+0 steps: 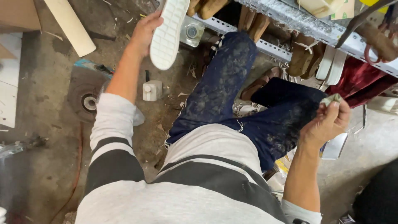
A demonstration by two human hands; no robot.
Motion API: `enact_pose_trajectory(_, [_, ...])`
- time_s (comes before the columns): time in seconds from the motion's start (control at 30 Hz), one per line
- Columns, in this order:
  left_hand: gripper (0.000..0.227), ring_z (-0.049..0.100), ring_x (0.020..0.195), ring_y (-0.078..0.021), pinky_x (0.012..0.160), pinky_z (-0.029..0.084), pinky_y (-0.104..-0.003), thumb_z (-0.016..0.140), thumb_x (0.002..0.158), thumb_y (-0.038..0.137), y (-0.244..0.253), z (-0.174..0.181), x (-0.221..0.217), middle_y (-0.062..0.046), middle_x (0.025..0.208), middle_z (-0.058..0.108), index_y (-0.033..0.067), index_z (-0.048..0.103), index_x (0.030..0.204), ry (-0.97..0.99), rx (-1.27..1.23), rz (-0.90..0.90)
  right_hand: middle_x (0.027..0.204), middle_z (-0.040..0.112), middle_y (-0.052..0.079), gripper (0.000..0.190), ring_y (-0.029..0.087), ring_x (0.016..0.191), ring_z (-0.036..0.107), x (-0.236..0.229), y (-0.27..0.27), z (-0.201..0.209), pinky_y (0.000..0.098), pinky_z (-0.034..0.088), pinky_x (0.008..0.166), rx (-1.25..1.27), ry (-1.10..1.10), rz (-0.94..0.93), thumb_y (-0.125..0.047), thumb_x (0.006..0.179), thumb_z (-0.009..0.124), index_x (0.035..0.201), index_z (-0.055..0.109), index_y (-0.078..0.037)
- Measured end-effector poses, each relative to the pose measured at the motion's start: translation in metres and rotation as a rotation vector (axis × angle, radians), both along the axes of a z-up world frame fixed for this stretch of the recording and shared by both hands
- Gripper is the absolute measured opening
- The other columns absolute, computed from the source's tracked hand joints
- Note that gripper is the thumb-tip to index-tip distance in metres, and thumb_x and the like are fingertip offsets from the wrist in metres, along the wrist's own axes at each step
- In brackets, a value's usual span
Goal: The person sits on the floor and scrubs the sole of a white shoe with a small brush. They repeatedly dip the brush into a container of liquid and scrub different areas of the sole, including the tread and edges, before placing the shoe on a nearby shelf.
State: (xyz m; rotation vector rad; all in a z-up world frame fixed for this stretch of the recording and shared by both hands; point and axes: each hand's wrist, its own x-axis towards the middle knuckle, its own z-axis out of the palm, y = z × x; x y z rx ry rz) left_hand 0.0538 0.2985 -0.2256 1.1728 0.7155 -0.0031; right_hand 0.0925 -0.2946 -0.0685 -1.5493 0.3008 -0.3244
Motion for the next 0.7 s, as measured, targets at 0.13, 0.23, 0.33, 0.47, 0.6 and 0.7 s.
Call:
enact_pose_trajectory(0.13, [0.042,0.069,0.116,-0.0189,0.094,0.055,-0.036,0.065,0.099,0.022,0.023,-0.004,0.043,-0.006,0.131,0.071,0.0146,0.063,0.141,-0.197,0.13,-0.209,0.084,0.064,-0.001,0.005,0.007,0.069,0.059,-0.018,-0.012,-0.028,0.0188,0.045,0.063,-0.067,0.091,-0.129,-0.014,0.102,0.068,0.099,0.066,-0.015])
enact_pose_trajectory(0.23, [0.021,0.068,0.094,-0.0105,0.084,0.052,-0.028,0.068,0.091,0.023,0.018,0.002,0.064,0.003,0.102,0.074,0.0134,0.075,0.108,-0.127,0.301,-0.155,0.088,0.064,-0.001,0.005,0.007,0.069,0.061,-0.029,-0.013,-0.034,0.0186,0.044,0.059,-0.128,0.153,-0.21,-0.015,0.101,0.068,0.105,0.066,-0.012])
enact_pose_trajectory(0.33, [0.017,0.041,0.058,-0.011,0.055,0.031,-0.037,0.066,0.105,0.01,0.015,-0.007,0.068,0.0,0.065,0.051,0.0067,0.066,0.088,-0.184,0.99,-0.146,0.09,0.067,0.0,0.01,0.008,0.071,0.063,-0.03,-0.005,-0.029,0.0195,0.05,0.065,-0.136,0.159,-0.229,-0.018,0.101,0.07,0.108,0.068,-0.012])
enact_pose_trajectory(0.47, [0.027,0.07,0.085,-0.0231,0.077,0.054,-0.037,0.065,0.092,0.005,0.004,0.017,0.067,-0.01,0.105,0.074,0.0047,0.075,0.117,-0.232,1.132,-0.104,0.091,0.066,0.002,0.008,0.01,0.07,0.063,-0.027,-0.011,-0.031,0.0199,0.049,0.064,-0.14,0.123,-0.249,-0.015,0.101,0.069,0.106,0.066,-0.01])
enact_pose_trajectory(0.6, [0.044,0.068,0.117,-0.0329,0.102,0.049,-0.042,0.071,0.093,0.007,0.011,-0.008,0.064,-0.017,0.129,0.068,0.0045,0.063,0.137,-0.183,1.26,-0.05,0.09,0.068,0.005,0.011,0.01,0.069,0.064,-0.025,-0.031,-0.04,0.0195,0.049,0.061,-0.108,0.079,-0.28,-0.015,0.099,0.068,0.107,0.067,-0.007])
enact_pose_trajectory(0.7, [0.036,0.061,0.103,-0.0348,0.088,0.05,-0.046,0.067,0.095,-0.006,-0.072,0.092,0.051,-0.017,0.115,0.068,0.0004,0.062,0.13,-0.226,1.457,-0.071,0.089,0.069,0.005,0.008,0.009,0.071,0.063,-0.028,-0.038,-0.037,0.019,0.05,0.065,-0.119,0.043,-0.322,-0.014,0.099,0.067,0.104,0.068,-0.007])
